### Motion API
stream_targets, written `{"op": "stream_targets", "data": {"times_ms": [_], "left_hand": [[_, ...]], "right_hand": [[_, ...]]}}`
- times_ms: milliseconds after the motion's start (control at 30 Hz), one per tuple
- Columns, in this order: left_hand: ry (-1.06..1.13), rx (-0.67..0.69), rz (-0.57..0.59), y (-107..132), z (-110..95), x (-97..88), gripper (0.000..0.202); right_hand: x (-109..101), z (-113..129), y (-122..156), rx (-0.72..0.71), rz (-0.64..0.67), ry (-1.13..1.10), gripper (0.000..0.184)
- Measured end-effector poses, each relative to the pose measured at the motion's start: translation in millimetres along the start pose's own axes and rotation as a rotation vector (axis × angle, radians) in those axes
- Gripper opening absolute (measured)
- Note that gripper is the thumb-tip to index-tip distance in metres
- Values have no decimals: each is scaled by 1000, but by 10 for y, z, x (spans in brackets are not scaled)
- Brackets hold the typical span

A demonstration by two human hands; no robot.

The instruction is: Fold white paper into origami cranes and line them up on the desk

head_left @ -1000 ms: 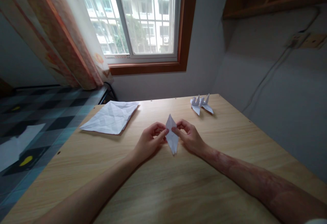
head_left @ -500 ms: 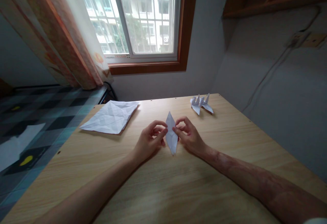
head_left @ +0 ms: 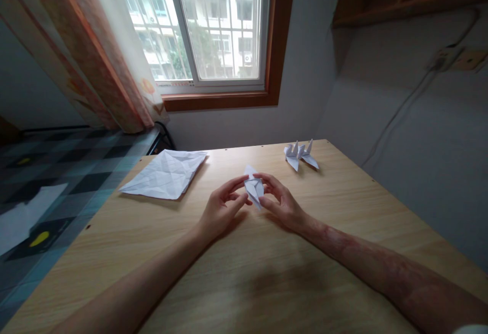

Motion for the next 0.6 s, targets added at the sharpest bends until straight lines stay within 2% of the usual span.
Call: {"op": "stream_targets", "data": {"times_ms": [133, 267, 433, 600], "left_hand": [[42, -18, -32, -28, 39, -8, 52], [33, -37, -76, -46, 103, -43, 50], [-69, -12, -105, -43, 134, -98, 35], [-179, 61, -126, -26, 101, -101, 22]], "right_hand": [[12, 20, 8, -7, 54, 0, 65], [31, 25, 5, -35, 52, 13, 73], [57, -25, -18, -31, -16, 74, 40], [35, -52, -54, -50, -69, 127, 34]]}}
Point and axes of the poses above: each hand's wrist, its own y-axis away from the middle knuckle, its own x-axis out of the palm, z = x × y, the point moved 4 cm from there along -y, towards the middle knuckle, and after that the axes turned 5 degrees about -z, right-handed, at the moved point
